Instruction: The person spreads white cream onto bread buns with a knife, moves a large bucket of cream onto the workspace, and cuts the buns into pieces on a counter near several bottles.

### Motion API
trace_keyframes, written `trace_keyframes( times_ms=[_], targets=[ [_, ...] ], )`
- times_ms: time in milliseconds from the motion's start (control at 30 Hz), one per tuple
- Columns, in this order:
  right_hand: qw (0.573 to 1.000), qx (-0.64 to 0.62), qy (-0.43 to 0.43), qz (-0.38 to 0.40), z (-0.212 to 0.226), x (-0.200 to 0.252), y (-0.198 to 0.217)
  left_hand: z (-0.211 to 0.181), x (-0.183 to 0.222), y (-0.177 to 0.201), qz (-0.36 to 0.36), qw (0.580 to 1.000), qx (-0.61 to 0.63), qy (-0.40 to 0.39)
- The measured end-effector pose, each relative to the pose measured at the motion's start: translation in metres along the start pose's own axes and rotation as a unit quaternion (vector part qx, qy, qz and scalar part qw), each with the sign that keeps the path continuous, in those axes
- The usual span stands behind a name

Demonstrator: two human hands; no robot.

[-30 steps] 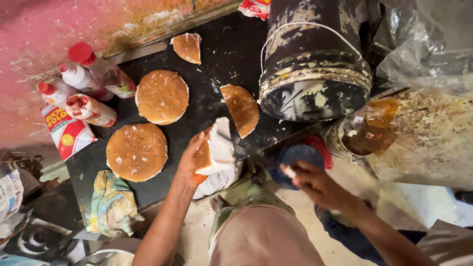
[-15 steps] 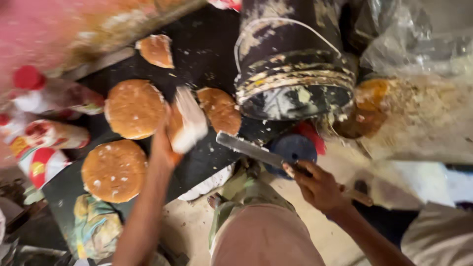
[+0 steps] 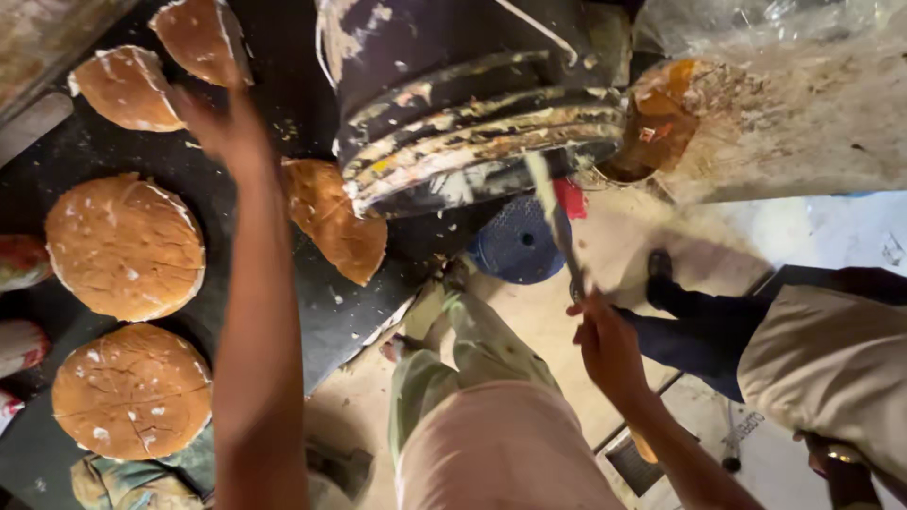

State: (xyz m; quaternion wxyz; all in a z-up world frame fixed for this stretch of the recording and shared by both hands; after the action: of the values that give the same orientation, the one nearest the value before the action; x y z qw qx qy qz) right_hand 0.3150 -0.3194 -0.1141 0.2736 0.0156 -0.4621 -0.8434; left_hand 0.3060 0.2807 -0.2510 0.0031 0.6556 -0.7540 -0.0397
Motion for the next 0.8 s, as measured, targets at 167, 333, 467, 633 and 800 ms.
trace_keyframes(
  times_ms=[167, 333, 467, 633, 800],
  targets=[
    [0.984, 0.15, 0.073, -0.059, -0.001, -0.057, 0.003, -0.033, 0.225, 0.125, 0.093, 0.972, 0.093, 0.195],
    [0.996, 0.08, 0.044, 0.013, 0.026, -0.056, -0.072, -0.049, 0.268, 0.104, 0.183, 0.95, 0.214, 0.135],
    [0.99, -0.121, -0.012, 0.066, 0.029, -0.025, -0.104, -0.027, 0.258, 0.078, 0.103, 0.929, 0.293, 0.2],
    [0.984, 0.116, 0.083, -0.107, -0.006, -0.061, -0.072, -0.006, 0.262, 0.063, 0.111, 0.939, 0.204, 0.252],
    [0.975, -0.183, -0.018, 0.121, 0.007, -0.069, -0.125, -0.054, 0.271, 0.093, 0.178, 0.91, 0.313, 0.208]
  ],
)
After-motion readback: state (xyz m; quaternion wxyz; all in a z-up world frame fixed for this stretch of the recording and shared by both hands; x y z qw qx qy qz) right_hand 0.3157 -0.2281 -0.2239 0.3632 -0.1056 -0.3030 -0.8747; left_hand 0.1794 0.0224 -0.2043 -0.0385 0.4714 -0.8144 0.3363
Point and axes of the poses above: each hand's wrist, its own x-axis away from the middle knuckle, its own y-axis out of the back of the hand, z = x × y, the point moved 3 cm from there along -x, towards the middle knuckle, and after that the axes turned 11 degrees about x, right-handed, at the moved point
